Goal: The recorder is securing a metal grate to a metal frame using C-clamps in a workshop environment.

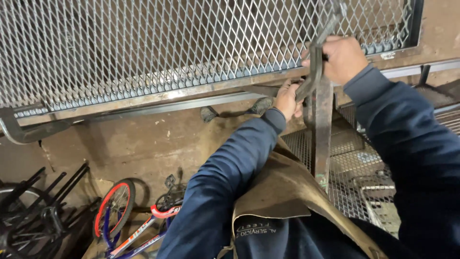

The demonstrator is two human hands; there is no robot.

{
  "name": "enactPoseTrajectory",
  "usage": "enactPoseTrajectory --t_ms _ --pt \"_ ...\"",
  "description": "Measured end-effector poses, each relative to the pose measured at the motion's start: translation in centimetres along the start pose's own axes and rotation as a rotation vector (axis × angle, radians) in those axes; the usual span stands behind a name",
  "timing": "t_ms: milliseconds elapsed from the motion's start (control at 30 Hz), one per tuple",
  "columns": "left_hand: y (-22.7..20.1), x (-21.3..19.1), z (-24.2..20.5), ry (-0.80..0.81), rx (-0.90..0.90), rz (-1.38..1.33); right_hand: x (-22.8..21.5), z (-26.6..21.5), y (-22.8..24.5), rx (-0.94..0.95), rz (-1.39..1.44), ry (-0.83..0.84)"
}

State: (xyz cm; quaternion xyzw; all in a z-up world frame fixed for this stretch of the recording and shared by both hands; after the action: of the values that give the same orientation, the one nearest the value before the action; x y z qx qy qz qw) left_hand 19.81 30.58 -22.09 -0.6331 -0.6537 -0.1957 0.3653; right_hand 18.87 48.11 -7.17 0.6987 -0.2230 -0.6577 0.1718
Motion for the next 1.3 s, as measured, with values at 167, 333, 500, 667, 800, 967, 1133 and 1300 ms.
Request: enactPoseTrajectory --t_ms 167,333,500,667,800,967,1133,1300 --pt "-0.7 -4.3 4.3 0.016 0.13 0.313 -2.8 -1.2 -0.1 -0.169 0.019 -0.066" --pt "0.4 -5.0 4.6 0.08 0.081 0.166 -10.1 -0.8 3.7 -0.25 -0.218 -0.121" --pt "0.1 -4.9 3.9 0.122 0.058 0.061 -12.8 -1.0 7.3 0.0 -0.802 0.025" --pt "-1.1 -1.2 0.0 0.236 0.007 -0.105 -12.9 -0.9 7.3 -0.443 -0.968 -0.064" --pt "1.4 -3.5 2.7 0.162 0.045 -0.035 -12.1 -1.5 5.9 -0.472 -1.215 -0.076" --pt "0.7 -4.8 5.0 0.251 -0.002 0.159 -12.0 -2.6 1.3 -0.938 -1.361 -0.503" --pt "-0.6 -3.7 4.6 0.347 -0.05 0.072 -10.6 -6.2 -2.4 -0.472 -1.128 -0.119" --pt "-0.2 -4.6 5.0 0.36 -0.054 0.049 -14.1 -2.9 7.4 -0.166 -0.53 0.214"
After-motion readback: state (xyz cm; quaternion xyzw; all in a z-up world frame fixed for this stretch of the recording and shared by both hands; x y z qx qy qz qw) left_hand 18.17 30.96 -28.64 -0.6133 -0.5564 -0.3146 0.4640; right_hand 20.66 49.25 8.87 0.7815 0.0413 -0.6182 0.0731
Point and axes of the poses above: each hand's wrist, its own z-axis towards the middle knuckle, its own x-axis out of the palm, y = z × x, the point moved 1 cm from there along z, towards the middle knuckle, and after that the axes turned 5 degrees about -z, right-handed, at the moved point
